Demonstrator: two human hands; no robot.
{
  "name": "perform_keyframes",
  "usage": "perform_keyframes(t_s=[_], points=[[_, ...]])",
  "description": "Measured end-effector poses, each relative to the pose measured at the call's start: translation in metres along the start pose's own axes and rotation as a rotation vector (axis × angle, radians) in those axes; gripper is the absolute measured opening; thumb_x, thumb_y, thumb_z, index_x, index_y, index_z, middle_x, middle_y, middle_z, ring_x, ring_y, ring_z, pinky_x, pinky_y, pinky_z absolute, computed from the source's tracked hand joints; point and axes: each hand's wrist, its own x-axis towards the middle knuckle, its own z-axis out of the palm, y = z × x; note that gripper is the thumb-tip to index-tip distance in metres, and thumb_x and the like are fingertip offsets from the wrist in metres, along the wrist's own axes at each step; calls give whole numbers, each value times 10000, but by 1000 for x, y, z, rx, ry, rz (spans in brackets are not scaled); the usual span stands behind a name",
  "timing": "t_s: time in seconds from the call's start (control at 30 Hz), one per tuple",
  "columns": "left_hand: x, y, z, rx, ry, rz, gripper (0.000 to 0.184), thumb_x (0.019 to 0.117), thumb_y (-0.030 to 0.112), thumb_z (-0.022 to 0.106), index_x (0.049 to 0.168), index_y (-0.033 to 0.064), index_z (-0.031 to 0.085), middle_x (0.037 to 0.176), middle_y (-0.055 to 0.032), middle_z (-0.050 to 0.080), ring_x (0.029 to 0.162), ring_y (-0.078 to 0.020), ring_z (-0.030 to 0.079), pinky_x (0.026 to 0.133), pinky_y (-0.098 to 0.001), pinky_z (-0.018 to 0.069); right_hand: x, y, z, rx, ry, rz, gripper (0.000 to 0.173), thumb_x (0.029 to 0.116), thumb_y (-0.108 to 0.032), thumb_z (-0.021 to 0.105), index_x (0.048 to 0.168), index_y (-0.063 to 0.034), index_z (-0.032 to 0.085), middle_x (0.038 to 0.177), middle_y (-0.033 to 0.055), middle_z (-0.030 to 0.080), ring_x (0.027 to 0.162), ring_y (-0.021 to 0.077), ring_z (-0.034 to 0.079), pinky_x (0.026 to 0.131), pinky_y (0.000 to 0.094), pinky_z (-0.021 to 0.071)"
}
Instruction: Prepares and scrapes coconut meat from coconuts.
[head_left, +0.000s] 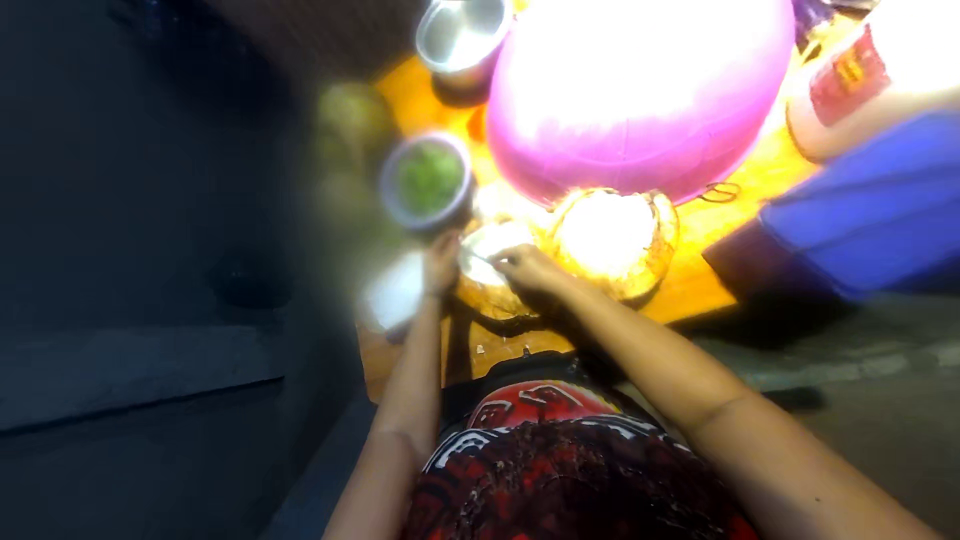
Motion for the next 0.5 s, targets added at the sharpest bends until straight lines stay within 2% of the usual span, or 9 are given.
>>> perform_keyframes(t_s=[0.07, 0.17, 0.23, 0.27, 0.33, 0.4, 0.5], points=[[0, -1, -2, -5, 0, -1, 253, 1062, 117, 511, 1191, -9, 688, 1112, -122, 719, 968, -126, 680, 898, -331, 555, -4, -1, 13, 30, -32, -3, 287, 1073, -208, 540, 1268, -90, 714, 895, 140, 704, 750, 242, 662, 747, 471, 566], [-2, -5, -2, -11, 3, 5, 261, 1062, 120, 505, 1195, -10, 687, 1118, -127, 718, 981, -135, 678, 908, -336, 550, -12, 9, 5, -42, -119, -70, 261, 1057, -182, 569, 1229, -86, 740, 951, 148, 727, 834, 258, 682, 822, 499, 557], [-4, -6, 0, -27, 28, -1, 255, 1060, 132, 518, 1186, -5, 692, 1108, -124, 723, 981, -140, 683, 905, -345, 556, -11, 14, -4, -43, -121, -31, 240, 1053, -179, 581, 1178, -90, 766, 946, 138, 740, 846, 253, 692, 841, 508, 557], [-4, -4, 1, -31, 37, -11, 250, 1057, 140, 528, 1178, 5, 699, 1102, -118, 726, 979, -142, 686, 903, -352, 557, -11, 13, -4, -1, -79, 49, 247, 1065, -194, 568, 1175, -89, 763, 906, 118, 739, 794, 220, 689, 802, 471, 570], [-5, 2, 3, -24, 39, -35, 239, 1055, 145, 541, 1176, 23, 707, 1100, -103, 728, 977, -131, 684, 903, -348, 552, -16, -3, 4, 145, 27, 226, 292, 1095, -229, 518, 1249, -78, 715, 774, 94, 678, 598, 161, 616, 605, 365, 558], [-6, 7, 4, -1, 37, -56, 241, 1058, 150, 540, 1183, 30, 707, 1090, -101, 730, 960, -125, 686, 893, -346, 554, -18, -19, 18, 260, 61, 280, 323, 1108, -230, 494, 1329, -65, 662, 739, 103, 646, 537, 156, 574, 538, 336, 530], [-6, 5, 1, 23, 25, -46, 251, 1065, 149, 527, 1188, 20, 704, 1083, -108, 727, 942, -126, 678, 875, -335, 548, -16, -13, 29, 210, -9, 171, 301, 1086, -184, 526, 1323, -61, 666, 833, 125, 689, 642, 178, 637, 650, 376, 573]])
